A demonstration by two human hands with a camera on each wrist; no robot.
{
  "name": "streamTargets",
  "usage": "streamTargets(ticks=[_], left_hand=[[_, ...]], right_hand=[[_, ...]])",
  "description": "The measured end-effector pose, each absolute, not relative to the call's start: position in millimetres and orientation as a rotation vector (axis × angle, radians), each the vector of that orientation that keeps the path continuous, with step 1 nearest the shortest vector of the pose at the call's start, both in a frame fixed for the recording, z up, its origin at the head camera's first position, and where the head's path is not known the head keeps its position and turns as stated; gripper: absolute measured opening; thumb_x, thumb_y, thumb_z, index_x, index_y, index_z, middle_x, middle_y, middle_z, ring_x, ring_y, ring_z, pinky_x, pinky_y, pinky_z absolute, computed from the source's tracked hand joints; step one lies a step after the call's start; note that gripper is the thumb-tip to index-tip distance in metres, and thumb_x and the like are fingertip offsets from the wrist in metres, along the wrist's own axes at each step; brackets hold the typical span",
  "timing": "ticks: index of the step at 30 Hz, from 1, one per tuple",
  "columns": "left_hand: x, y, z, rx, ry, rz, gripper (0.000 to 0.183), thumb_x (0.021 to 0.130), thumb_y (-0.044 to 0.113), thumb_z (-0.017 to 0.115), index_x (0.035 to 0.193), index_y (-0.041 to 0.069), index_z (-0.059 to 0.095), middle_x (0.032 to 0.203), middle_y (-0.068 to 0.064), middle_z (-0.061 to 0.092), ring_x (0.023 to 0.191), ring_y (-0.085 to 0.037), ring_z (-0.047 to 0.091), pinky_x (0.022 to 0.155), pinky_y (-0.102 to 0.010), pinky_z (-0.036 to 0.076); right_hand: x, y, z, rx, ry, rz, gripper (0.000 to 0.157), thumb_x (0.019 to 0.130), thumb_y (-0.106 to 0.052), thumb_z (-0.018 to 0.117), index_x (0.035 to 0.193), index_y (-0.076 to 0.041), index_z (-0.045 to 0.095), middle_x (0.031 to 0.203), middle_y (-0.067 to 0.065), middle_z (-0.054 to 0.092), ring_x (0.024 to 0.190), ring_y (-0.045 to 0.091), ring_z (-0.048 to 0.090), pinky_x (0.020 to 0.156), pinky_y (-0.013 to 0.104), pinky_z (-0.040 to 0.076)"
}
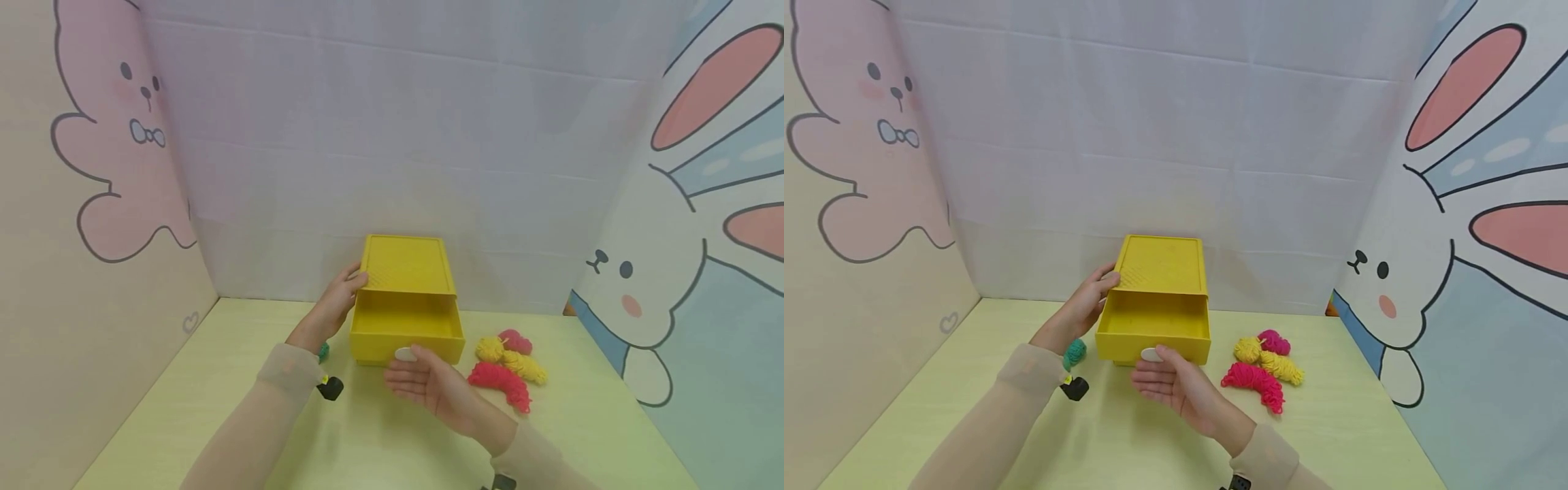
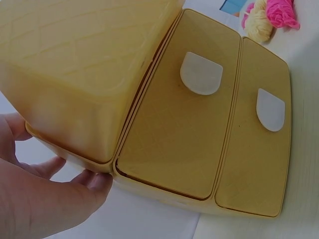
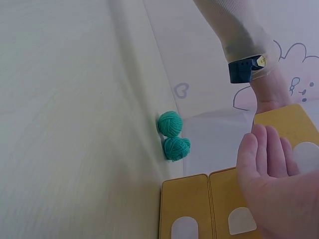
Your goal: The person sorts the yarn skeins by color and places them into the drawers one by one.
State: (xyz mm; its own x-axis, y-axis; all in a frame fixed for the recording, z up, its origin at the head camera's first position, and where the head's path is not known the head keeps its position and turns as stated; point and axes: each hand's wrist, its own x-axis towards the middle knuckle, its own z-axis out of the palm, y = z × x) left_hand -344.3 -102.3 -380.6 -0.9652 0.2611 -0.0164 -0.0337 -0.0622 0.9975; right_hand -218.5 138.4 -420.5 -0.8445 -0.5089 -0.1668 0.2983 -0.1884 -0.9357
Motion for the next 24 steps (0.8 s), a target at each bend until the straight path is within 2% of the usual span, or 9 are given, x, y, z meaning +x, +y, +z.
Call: streamTargets(ticks=[11, 19, 24], left_hand=[[-343.9, -100.8, -380.1, 0.248, 2.008, 2.133, 0.067, 0.113, 0.038, 0.051, 0.17, 0.021, 0.019, 0.172, -0.013, 0.026, 0.159, -0.039, 0.026, 0.131, -0.058, 0.015], [-343.2, -101.2, -378.8, 0.245, 2.005, 2.123, 0.068, 0.113, 0.039, 0.051, 0.17, 0.022, 0.019, 0.172, -0.013, 0.025, 0.159, -0.041, 0.027, 0.131, -0.06, 0.014], [-342.1, -101.2, -378.2, 0.252, 2.008, 2.118, 0.067, 0.114, 0.038, 0.05, 0.171, 0.022, 0.018, 0.173, -0.013, 0.025, 0.159, -0.041, 0.025, 0.131, -0.06, 0.013]], right_hand=[[-213.4, 140.3, -418.8, -0.248, 1.573, -2.056, 0.072, 0.111, -0.049, 0.05, 0.148, 0.013, 0.05, 0.139, 0.023, 0.068, 0.125, 0.029, 0.07, 0.112, 0.04, 0.052], [-213.3, 140.3, -420.0, -0.254, 1.573, -2.053, 0.073, 0.112, -0.048, 0.049, 0.149, 0.014, 0.048, 0.134, 0.019, 0.071, 0.125, 0.029, 0.07, 0.112, 0.04, 0.052], [-215.3, 145.0, -421.1, -0.292, 1.581, -2.001, 0.072, 0.112, -0.051, 0.047, 0.149, 0.01, 0.051, 0.136, 0.018, 0.071, 0.126, 0.03, 0.069, 0.113, 0.041, 0.052]])
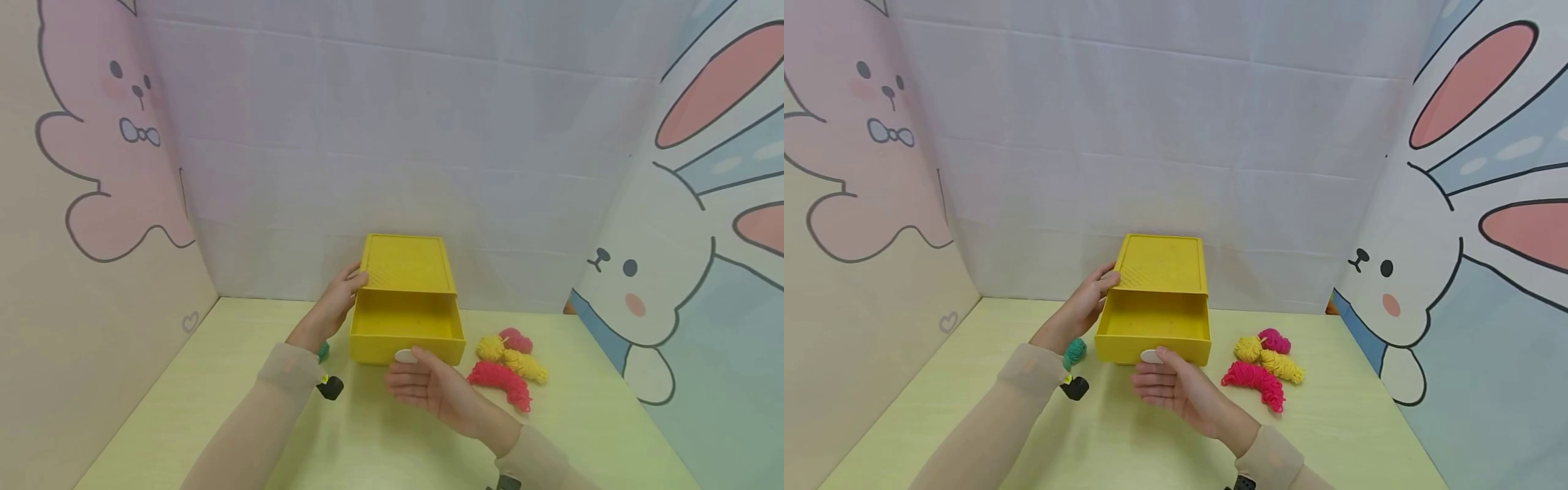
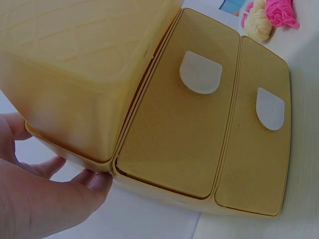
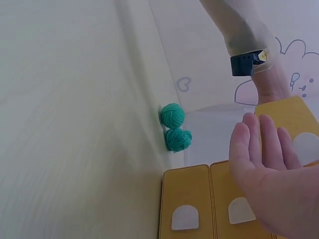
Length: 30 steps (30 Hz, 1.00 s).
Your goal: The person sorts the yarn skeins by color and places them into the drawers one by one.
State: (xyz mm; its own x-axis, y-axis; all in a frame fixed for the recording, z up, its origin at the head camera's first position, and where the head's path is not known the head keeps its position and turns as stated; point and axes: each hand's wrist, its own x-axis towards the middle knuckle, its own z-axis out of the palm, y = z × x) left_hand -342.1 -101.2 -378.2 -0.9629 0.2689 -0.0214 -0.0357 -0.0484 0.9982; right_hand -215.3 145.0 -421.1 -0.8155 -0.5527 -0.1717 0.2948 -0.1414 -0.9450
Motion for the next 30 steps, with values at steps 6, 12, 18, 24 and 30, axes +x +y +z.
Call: streamTargets(ticks=[6, 12, 18, 24, 30], left_hand=[[-341, -101, -378, 0.251, 2.003, 2.119, 0.067, 0.114, 0.038, 0.049, 0.171, 0.022, 0.018, 0.173, -0.013, 0.023, 0.159, -0.041, 0.025, 0.132, -0.059, 0.014], [-341, -101, -377, 0.251, 2.007, 2.121, 0.067, 0.114, 0.038, 0.049, 0.171, 0.021, 0.018, 0.173, -0.014, 0.024, 0.159, -0.042, 0.026, 0.131, -0.058, 0.015], [-340, -101, -378, 0.27, 2.011, 2.111, 0.067, 0.114, 0.039, 0.049, 0.171, 0.023, 0.018, 0.173, -0.013, 0.023, 0.16, -0.041, 0.023, 0.132, -0.059, 0.014], [-341, -102, -379, 0.262, 2.015, 2.12, 0.066, 0.114, 0.039, 0.049, 0.171, 0.022, 0.018, 0.173, -0.014, 0.024, 0.16, -0.04, 0.023, 0.132, -0.058, 0.015], [-341, -102, -378, 0.262, 2.02, 2.121, 0.067, 0.114, 0.038, 0.049, 0.171, 0.021, 0.018, 0.173, -0.014, 0.024, 0.161, -0.039, 0.021, 0.132, -0.057, 0.014]], right_hand=[[-214, 169, -424, -0.375, 1.68, -1.844, 0.069, 0.113, -0.051, 0.044, 0.151, 0.006, 0.051, 0.142, 0.022, 0.066, 0.13, 0.037, 0.066, 0.116, 0.047, 0.048], [-213, 200, -425, -0.443, 1.814, -1.725, 0.057, 0.114, -0.042, 0.046, 0.149, 0.002, 0.057, 0.143, 0.02, 0.066, 0.132, 0.04, 0.063, 0.113, 0.045, 0.052], [-212, 231, -418, -0.516, 2.019, -1.569, 0.048, 0.115, -0.035, 0.048, 0.147, -0.001, 0.059, 0.138, 0.016, 0.069, 0.127, 0.041, 0.065, 0.109, 0.052, 0.054], [-218, 256, -416, -0.577, 2.387, -1.264, 0.04, 0.109, -0.031, 0.061, 0.139, -0.005, 0.066, 0.134, 0.014, 0.071, 0.118, 0.034, 0.069, 0.1, 0.049, 0.06], [-229, 275, -426, -0.769, 2.892, -0.728, 0.032, 0.097, -0.024, 0.079, 0.127, -0.014, 0.073, 0.128, 0.004, 0.074, 0.115, 0.029, 0.069, 0.101, 0.052, 0.059]])
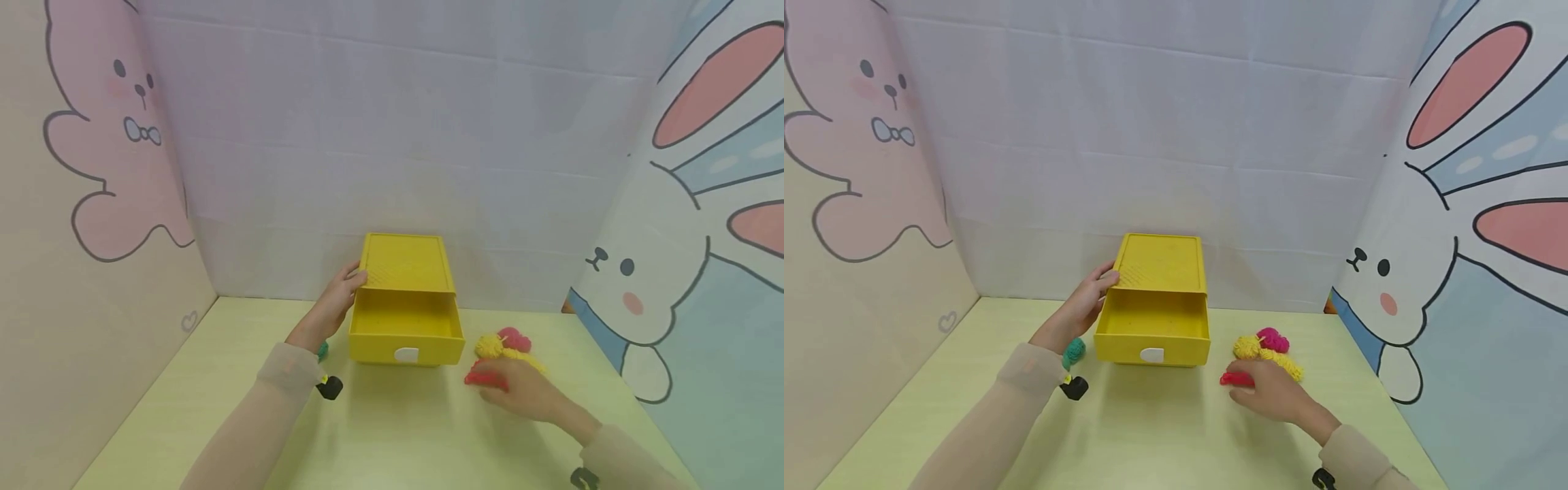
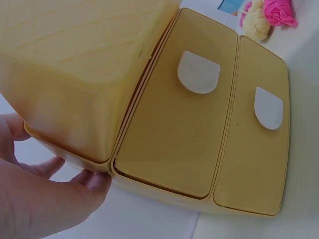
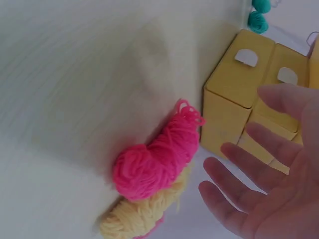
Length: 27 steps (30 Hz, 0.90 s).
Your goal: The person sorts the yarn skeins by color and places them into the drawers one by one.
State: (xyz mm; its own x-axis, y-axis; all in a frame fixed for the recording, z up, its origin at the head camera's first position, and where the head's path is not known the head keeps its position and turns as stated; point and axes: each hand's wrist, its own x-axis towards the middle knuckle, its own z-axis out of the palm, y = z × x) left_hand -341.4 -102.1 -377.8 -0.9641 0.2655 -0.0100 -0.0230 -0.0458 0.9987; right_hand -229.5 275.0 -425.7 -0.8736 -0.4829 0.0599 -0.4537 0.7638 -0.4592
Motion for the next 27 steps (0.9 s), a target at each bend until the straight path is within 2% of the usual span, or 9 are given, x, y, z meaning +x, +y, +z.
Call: streamTargets(ticks=[2, 8, 16, 27], left_hand=[[-341, -102, -378, 0.252, 2.02, 2.118, 0.068, 0.114, 0.039, 0.049, 0.171, 0.021, 0.017, 0.173, -0.013, 0.023, 0.161, -0.038, 0.019, 0.132, -0.057, 0.014], [-339, -100, -379, 0.235, 2.023, 2.118, 0.069, 0.114, 0.039, 0.049, 0.171, 0.021, 0.016, 0.174, -0.014, 0.021, 0.162, -0.038, 0.017, 0.133, -0.055, 0.013], [-339, -98, -378, 0.243, 2.029, 2.12, 0.069, 0.113, 0.039, 0.05, 0.171, 0.02, 0.016, 0.174, -0.014, 0.021, 0.161, -0.039, 0.021, 0.132, -0.056, 0.015], [-343, -98, -380, 0.258, 2.023, 2.119, 0.068, 0.114, 0.039, 0.049, 0.171, 0.022, 0.017, 0.174, -0.013, 0.02, 0.162, -0.038, 0.017, 0.132, -0.056, 0.013]], right_hand=[[-231, 279, -430, -0.705, 2.997, -0.594, 0.04, 0.094, -0.023, 0.083, 0.132, -0.014, 0.072, 0.133, 0.007, 0.072, 0.12, 0.033, 0.066, 0.105, 0.061, 0.054], [-241, 293, -446, -0.553, 3.062, -0.473, 0.057, 0.09, -0.022, 0.087, 0.143, -0.018, 0.067, 0.14, 0.011, 0.064, 0.129, 0.037, 0.059, 0.106, 0.066, 0.051], [-256, 305, -456, -0.577, 3.088, -0.396, 0.051, 0.086, -0.019, 0.09, 0.134, -0.013, 0.071, 0.135, 0.015, 0.065, 0.126, 0.04, 0.06, 0.103, 0.063, 0.055], [-264, 309, -472, -0.526, 3.087, -0.413, 0.056, 0.087, -0.023, 0.088, 0.138, -0.009, 0.069, 0.136, 0.022, 0.065, 0.125, 0.046, 0.061, 0.103, 0.067, 0.053]])
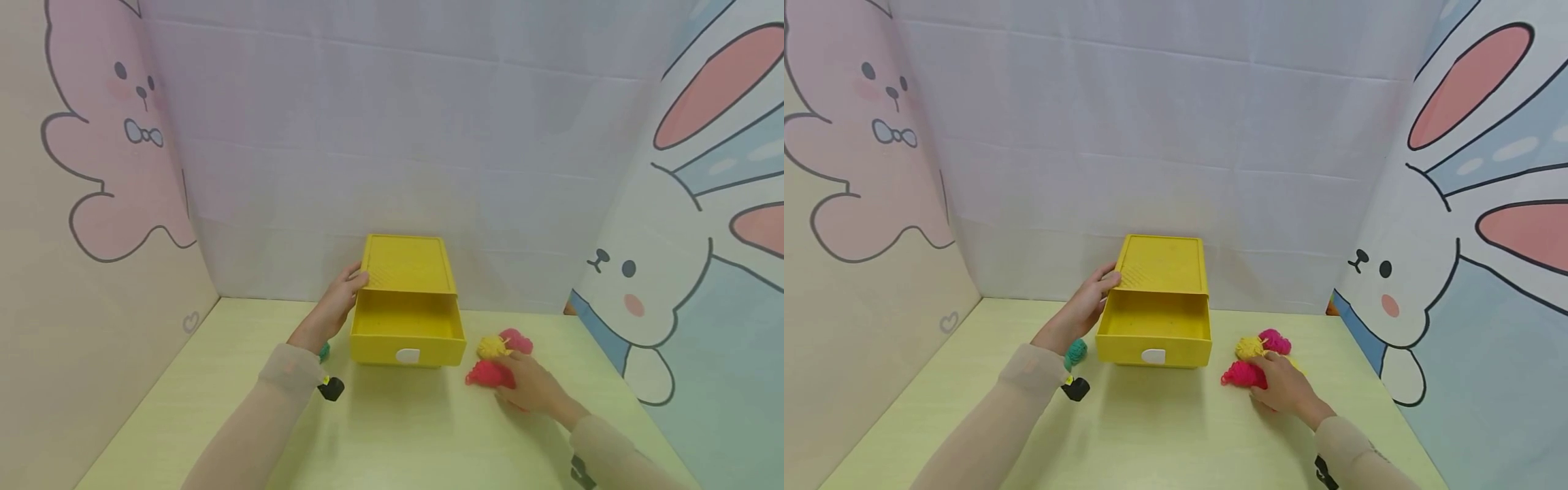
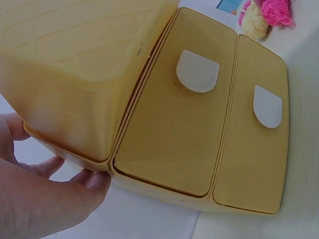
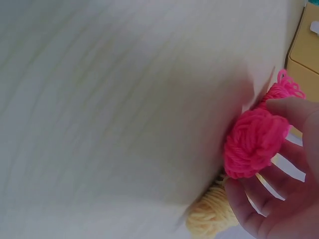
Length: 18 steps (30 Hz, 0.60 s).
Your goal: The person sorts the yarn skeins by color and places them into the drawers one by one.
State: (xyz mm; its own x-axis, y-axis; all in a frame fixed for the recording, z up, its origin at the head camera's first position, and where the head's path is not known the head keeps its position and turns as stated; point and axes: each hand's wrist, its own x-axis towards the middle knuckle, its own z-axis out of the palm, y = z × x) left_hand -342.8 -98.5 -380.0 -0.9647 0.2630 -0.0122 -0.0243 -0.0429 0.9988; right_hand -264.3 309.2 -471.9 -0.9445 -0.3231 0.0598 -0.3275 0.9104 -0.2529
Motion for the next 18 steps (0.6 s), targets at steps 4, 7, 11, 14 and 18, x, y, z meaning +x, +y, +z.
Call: streamTargets(ticks=[4, 7, 11, 14, 18], left_hand=[[-344, -99, -380, 0.259, 2.025, 2.115, 0.069, 0.114, 0.039, 0.049, 0.171, 0.022, 0.016, 0.175, -0.013, 0.02, 0.162, -0.038, 0.017, 0.132, -0.056, 0.013], [-344, -99, -380, 0.261, 2.025, 2.116, 0.069, 0.113, 0.039, 0.05, 0.171, 0.021, 0.016, 0.174, -0.013, 0.02, 0.162, -0.038, 0.018, 0.132, -0.056, 0.014], [-344, -99, -380, 0.262, 2.024, 2.122, 0.07, 0.113, 0.04, 0.05, 0.171, 0.021, 0.017, 0.174, -0.013, 0.021, 0.162, -0.037, 0.019, 0.132, -0.055, 0.014], [-344, -99, -381, 0.264, 2.024, 2.124, 0.07, 0.113, 0.04, 0.051, 0.171, 0.021, 0.017, 0.174, -0.013, 0.021, 0.161, -0.037, 0.019, 0.132, -0.055, 0.014], [-344, -99, -381, 0.26, 2.02, 2.124, 0.069, 0.113, 0.04, 0.051, 0.171, 0.021, 0.018, 0.173, -0.014, 0.022, 0.161, -0.038, 0.021, 0.132, -0.055, 0.015]], right_hand=[[-268, 311, -480, 0.49, -3.05, 0.439, 0.055, 0.088, -0.025, 0.087, 0.136, -0.008, 0.069, 0.134, 0.021, 0.067, 0.125, 0.046, 0.062, 0.106, 0.066, 0.051], [-271, 312, -485, 0.483, -3.039, 0.466, 0.052, 0.088, -0.022, 0.087, 0.135, -0.007, 0.07, 0.13, 0.017, 0.07, 0.12, 0.041, 0.065, 0.107, 0.062, 0.052], [-274, 313, -486, 0.467, -3.036, 0.513, 0.051, 0.087, -0.018, 0.089, 0.133, -0.007, 0.071, 0.117, 0.006, 0.075, 0.1, 0.024, 0.066, 0.1, 0.053, 0.058], [-274, 313, -485, 0.458, -3.055, 0.559, 0.053, 0.086, -0.017, 0.09, 0.135, -0.008, 0.071, 0.102, -0.004, 0.072, 0.086, 0.015, 0.059, 0.086, 0.04, 0.059], [-274, 313, -480, 0.445, -3.082, 0.592, 0.052, 0.085, -0.017, 0.091, 0.134, -0.009, 0.072, 0.086, -0.01, 0.065, 0.077, 0.012, 0.054, 0.071, 0.028, 0.052]])
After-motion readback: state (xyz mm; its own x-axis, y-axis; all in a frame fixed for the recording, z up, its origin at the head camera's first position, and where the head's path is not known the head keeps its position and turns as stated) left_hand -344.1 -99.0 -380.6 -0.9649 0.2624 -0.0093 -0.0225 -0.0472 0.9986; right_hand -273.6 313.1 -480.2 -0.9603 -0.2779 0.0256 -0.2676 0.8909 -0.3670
